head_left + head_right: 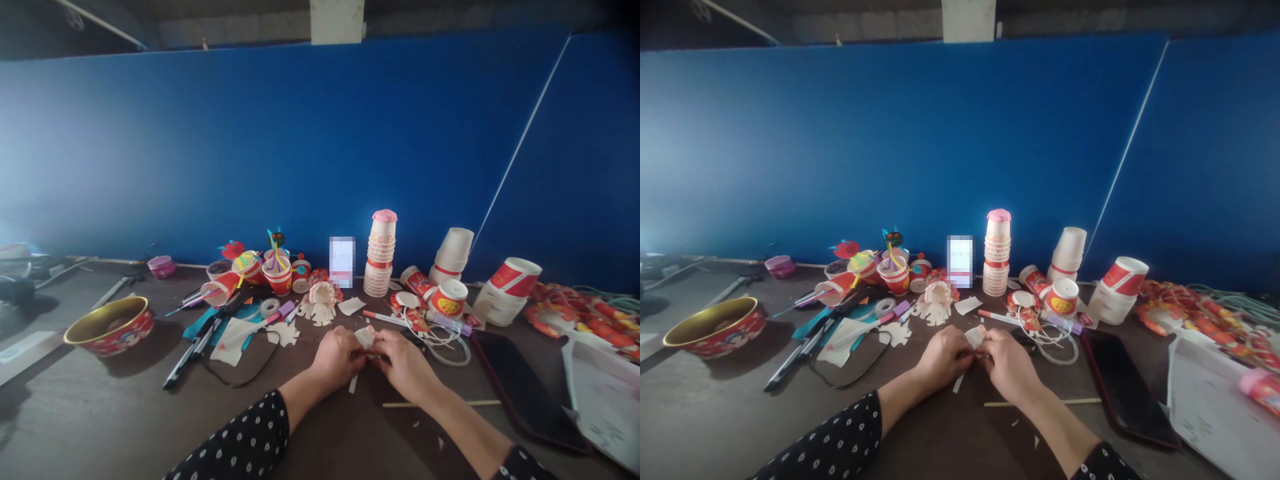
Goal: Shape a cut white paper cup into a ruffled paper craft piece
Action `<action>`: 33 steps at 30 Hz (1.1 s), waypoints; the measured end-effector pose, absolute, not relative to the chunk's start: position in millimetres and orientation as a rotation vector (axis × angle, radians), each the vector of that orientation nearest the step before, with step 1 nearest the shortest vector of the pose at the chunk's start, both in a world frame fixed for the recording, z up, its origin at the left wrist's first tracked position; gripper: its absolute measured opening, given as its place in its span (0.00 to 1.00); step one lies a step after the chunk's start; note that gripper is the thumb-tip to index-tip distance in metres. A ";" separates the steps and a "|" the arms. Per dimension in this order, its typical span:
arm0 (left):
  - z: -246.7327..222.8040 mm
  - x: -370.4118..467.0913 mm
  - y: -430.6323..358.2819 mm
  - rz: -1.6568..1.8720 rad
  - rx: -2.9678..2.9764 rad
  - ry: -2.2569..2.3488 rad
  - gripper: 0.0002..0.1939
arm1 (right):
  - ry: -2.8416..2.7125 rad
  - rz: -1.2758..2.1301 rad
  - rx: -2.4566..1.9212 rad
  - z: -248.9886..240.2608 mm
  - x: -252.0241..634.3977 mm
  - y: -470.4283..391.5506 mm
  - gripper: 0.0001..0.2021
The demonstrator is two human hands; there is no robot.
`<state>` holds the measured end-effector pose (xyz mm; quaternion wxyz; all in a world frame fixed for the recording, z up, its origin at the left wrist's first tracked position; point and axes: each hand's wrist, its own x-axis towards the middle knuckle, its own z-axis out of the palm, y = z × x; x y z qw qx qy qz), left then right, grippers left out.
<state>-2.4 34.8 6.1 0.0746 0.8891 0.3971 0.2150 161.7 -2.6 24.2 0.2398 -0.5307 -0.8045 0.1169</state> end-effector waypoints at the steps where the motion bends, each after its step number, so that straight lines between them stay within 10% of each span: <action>1: 6.8 -2.6 34.6 0.642 2.660 1.194 0.05 | -2.191 0.336 -1.461 23.2 162.0 -1.9 0.12; 33: 0.0 -3.6 37.9 0.795 2.604 1.123 0.03 | -2.283 0.314 -1.340 21.6 166.7 2.1 0.12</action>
